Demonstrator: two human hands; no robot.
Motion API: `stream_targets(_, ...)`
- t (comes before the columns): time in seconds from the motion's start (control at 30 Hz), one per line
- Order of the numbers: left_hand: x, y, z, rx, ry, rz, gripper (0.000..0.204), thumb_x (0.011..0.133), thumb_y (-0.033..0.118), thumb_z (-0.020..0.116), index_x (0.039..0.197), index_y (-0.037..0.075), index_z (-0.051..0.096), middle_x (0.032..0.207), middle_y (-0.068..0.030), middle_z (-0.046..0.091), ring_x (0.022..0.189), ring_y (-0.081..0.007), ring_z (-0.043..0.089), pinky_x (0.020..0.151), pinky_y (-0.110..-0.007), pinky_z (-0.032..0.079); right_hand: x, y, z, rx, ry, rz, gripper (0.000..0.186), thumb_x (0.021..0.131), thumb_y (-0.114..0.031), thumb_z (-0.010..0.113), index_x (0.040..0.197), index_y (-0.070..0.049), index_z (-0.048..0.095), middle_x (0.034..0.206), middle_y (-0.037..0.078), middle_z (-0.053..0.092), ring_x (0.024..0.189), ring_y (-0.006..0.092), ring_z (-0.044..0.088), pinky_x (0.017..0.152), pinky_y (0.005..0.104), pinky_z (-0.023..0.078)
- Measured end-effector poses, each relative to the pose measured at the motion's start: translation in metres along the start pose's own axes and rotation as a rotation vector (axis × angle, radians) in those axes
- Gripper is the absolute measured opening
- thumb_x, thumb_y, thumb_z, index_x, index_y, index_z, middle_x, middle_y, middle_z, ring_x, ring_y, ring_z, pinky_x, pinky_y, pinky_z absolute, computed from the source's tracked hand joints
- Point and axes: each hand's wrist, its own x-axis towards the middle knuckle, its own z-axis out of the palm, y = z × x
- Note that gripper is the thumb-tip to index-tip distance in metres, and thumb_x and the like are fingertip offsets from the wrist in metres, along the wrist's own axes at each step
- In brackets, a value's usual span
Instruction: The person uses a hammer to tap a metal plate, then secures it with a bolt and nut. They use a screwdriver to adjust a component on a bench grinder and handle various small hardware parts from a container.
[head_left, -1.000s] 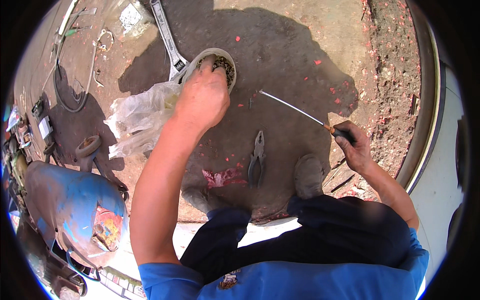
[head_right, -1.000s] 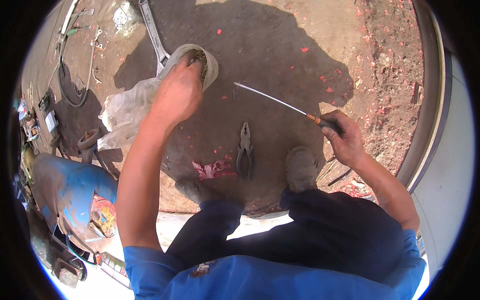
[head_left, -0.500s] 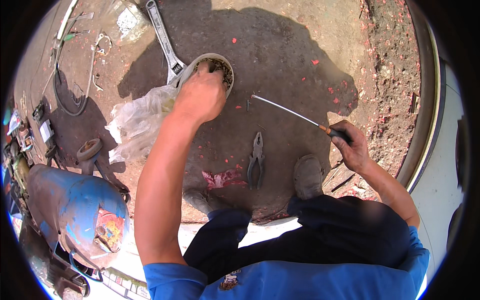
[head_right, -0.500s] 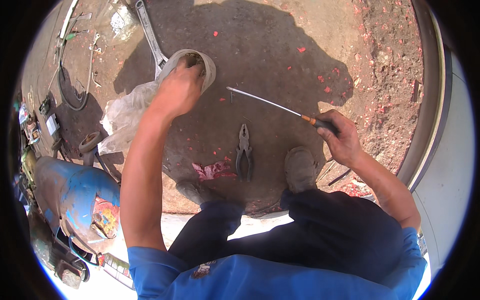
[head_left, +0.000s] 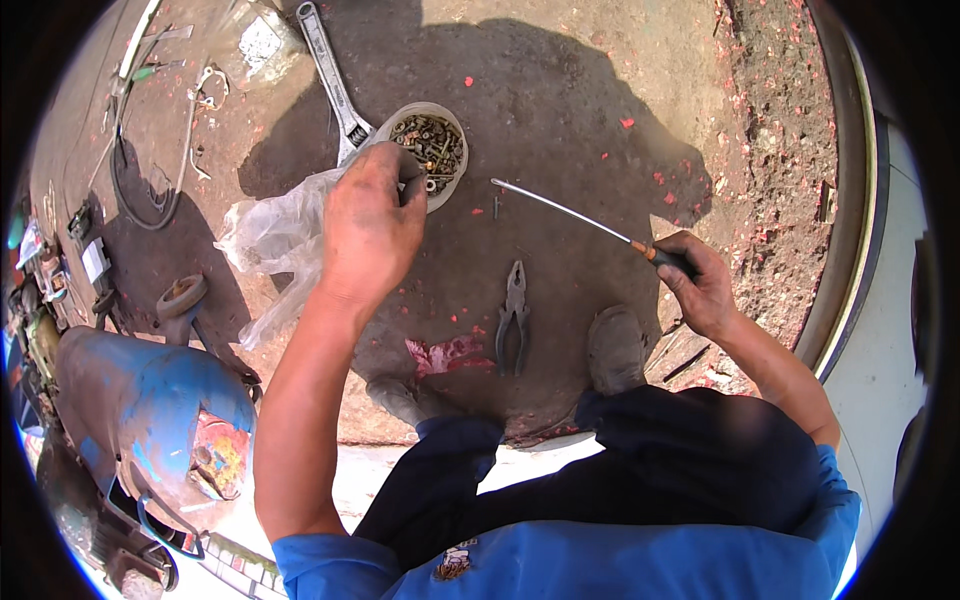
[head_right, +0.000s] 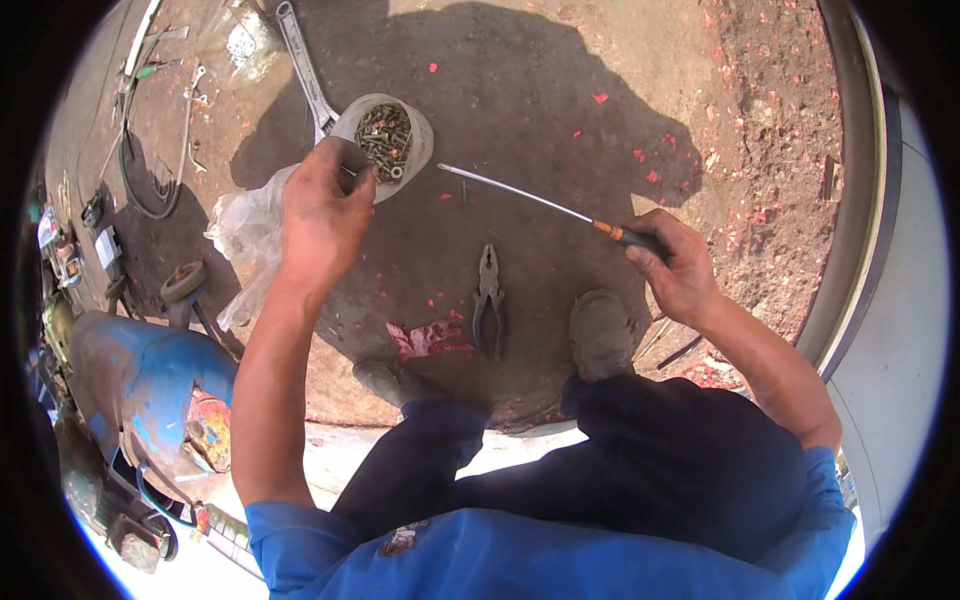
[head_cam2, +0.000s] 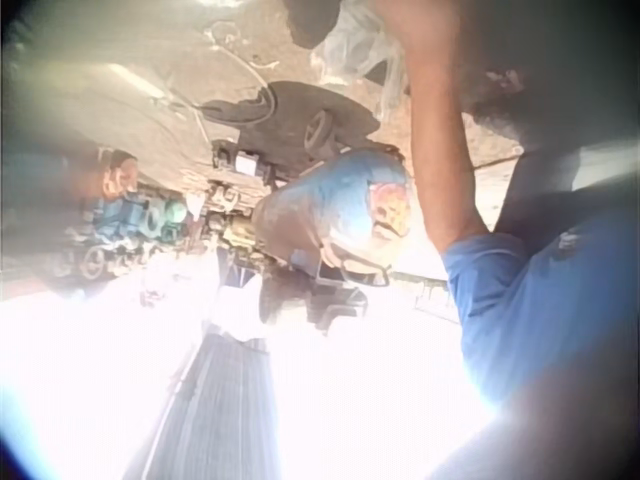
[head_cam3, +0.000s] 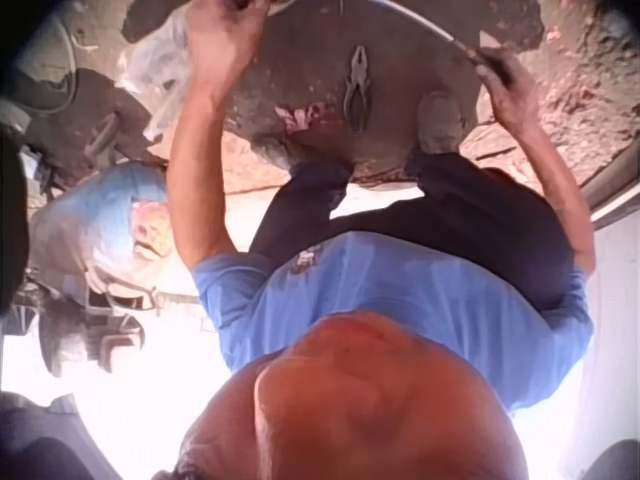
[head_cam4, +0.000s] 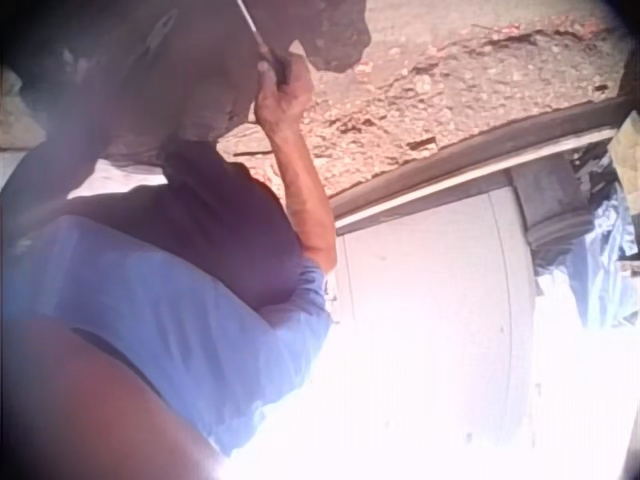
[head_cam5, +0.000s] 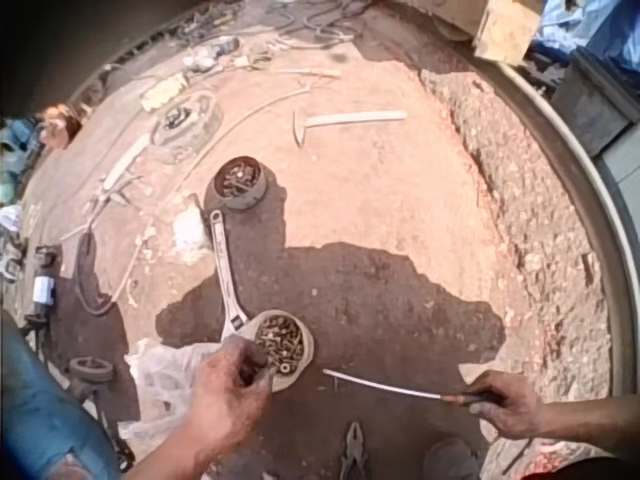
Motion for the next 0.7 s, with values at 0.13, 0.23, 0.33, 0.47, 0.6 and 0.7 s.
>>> stream_targets(0.13,-0.011,0.0,-0.014,-0.705,-0.013,-0.224,0.012,0.088,0.006,0.061,0.098,0.0,0.062,0.08,-0.0051,0.062,0.069,-0.0123,0.056,0.065,-0.026,0.045,0.002,-0.025,-0.005,-0.043,0.018,-0.124,0.024,0.082,-0.008,0.069,0.103,0.0,0.06,0.085,0.013,0.06,0.074,0.0246,0.061,0.067,0.0328,0.048)
stream_targets(0.23,-0.018,-0.016,-0.021,-1.135,-0.128,-0.297,0.017,0.089,0.007,0.062,0.104,0.0,0.063,0.083,-0.0059,0.063,0.07,-0.0133,0.058,0.063,-0.026,0.046,0.001,-0.039,-0.006,-0.062,-0.021,-0.239,0.024,0.081,-0.008,0.07,0.101,0.0,0.06,0.085,0.014,0.06,0.074,0.0273,0.061,0.066,0.0336,0.048)
stream_targets(0.33,-0.026,-0.018,-0.021,-1.32,-0.186,-0.304,0.017,0.09,0.01,0.062,0.104,0.0,0.064,0.08,-0.0067,0.064,0.068,-0.0135,0.059,0.061,-0.027,0.048,0.005,-0.045,-0.002,-0.063,0.002,-0.335,0.025,0.079,-0.008,0.071,0.1,0.0,0.059,0.087,0.015,0.062,0.075,0.0288,0.062,0.065,0.0346,0.048)
stream_targets(0.47,-0.035,-0.015,-0.019,-1.305,-0.263,-0.333,0.018,0.091,0.013,0.062,0.104,0.001,0.063,0.085,-0.0076,0.066,0.069,-0.0147,0.062,0.061,-0.028,0.049,0.002,-0.048,-0.003,-0.082,0.016,-0.357,0.026,0.079,-0.009,0.072,0.1,0.0,0.059,0.087,0.015,0.063,0.074,0.0289,0.062,0.063,0.0351,0.049)
stream_targets(0.6,-0.041,-0.014,-0.012,-1.266,-0.315,-0.33,0.019,0.092,0.015,0.062,0.105,0.001,0.061,0.09,-0.0087,0.067,0.073,-0.0153,0.065,0.063,-0.028,0.051,0.001,-0.05,-0.001,-0.08,0.004,-0.387,0.026,0.079,-0.01,0.072,0.1,0.001,0.06,0.087,0.016,0.063,0.073,0.0291,0.063,0.062,0.0354,0.049)
stream_targets(0.7,-0.044,-0.016,-0.011,-1.326,-0.318,-0.305,0.02,0.092,0.016,0.062,0.104,0.0,0.062,0.091,-0.0093,0.068,0.074,-0.0155,0.065,0.064,-0.028,0.051,0.0,-0.051,-0.001,-0.087,0.004,-0.391,0.027,0.079,-0.01,0.072,0.1,0.001,0.06,0.087,0.016,0.064,0.073,0.0288,0.063,0.062,0.035,0.049)
